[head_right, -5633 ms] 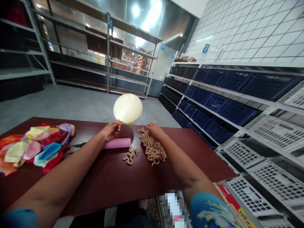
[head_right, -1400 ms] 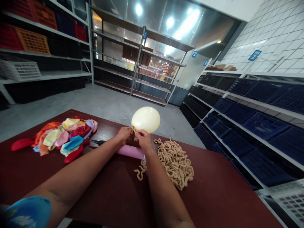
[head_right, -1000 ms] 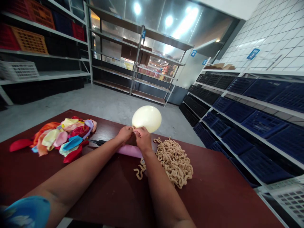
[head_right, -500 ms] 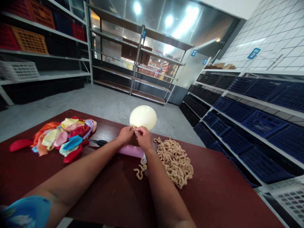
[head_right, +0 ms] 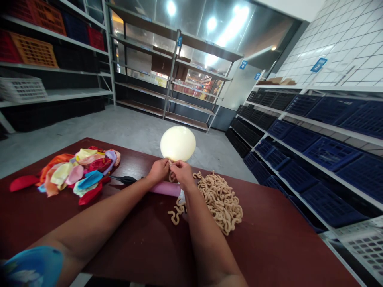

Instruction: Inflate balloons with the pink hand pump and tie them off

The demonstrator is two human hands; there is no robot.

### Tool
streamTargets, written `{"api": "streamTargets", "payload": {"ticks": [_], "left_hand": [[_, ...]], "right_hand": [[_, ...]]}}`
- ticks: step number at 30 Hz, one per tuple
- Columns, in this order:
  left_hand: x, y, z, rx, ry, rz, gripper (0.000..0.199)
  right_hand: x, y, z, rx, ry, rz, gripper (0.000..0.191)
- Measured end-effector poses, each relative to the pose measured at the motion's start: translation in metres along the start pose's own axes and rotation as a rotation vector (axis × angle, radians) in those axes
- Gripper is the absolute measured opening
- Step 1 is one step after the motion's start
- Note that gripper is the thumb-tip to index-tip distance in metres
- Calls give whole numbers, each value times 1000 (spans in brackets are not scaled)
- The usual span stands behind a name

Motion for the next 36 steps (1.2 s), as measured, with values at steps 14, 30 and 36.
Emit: {"api": "streamTargets", "payload": {"ticks": [14, 30, 36], "left_hand": [[0, -7, -3, -222, -2, 39, 22], [5, 0, 2, -242, -59, 130, 25], [3, -1, 1, -172, -67, 80, 26]], "right_hand": [[8, -18, -5, -331, -377, 167, 13], [4, -14, -10, 9, -133, 179, 27], [4, -10, -10, 171, -115, 141, 36]]}}
Point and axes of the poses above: each hand's wrist, its own x-axis towards the middle knuckle, its own z-axis out of the back of the hand, y = z × x, the point moved 1 cm from there along x, towards the middle knuckle, and after that the axes turned 6 degrees about -x, right-handed, at the moved point
